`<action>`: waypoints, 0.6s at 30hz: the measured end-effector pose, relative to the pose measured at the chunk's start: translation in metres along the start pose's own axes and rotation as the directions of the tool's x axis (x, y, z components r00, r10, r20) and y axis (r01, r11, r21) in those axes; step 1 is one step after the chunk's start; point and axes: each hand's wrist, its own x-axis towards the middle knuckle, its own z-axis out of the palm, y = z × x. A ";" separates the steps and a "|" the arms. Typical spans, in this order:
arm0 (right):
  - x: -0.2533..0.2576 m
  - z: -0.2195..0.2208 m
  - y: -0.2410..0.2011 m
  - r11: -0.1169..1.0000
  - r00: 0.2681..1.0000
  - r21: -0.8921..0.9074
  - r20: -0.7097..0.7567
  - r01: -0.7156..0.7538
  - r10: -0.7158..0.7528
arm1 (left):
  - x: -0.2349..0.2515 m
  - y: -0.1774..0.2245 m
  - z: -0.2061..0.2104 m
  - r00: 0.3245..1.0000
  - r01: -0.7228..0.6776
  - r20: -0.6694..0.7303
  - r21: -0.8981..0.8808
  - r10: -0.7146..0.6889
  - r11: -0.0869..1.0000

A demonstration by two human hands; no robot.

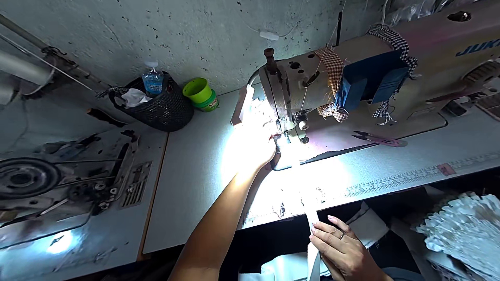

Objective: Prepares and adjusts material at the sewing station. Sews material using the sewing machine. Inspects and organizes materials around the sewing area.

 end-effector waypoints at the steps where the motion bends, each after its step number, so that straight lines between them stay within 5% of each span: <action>1: 0.000 0.000 0.000 1.000 1.000 0.002 -0.003 -0.002 0.002 | 0.001 -0.001 0.001 1.000 -0.015 -0.010 -0.024 0.014 1.000; 10: 0.034 0.011 0.020 0.997 0.994 -0.028 -0.081 -0.072 0.070 | 0.005 -0.004 -0.003 0.994 -0.094 -0.063 0.001 0.094 0.996; 18: 0.077 0.027 0.036 0.977 0.986 -0.139 -0.043 -0.164 0.160 | 0.004 0.000 -0.005 0.999 0.032 0.017 -0.077 -0.031 0.997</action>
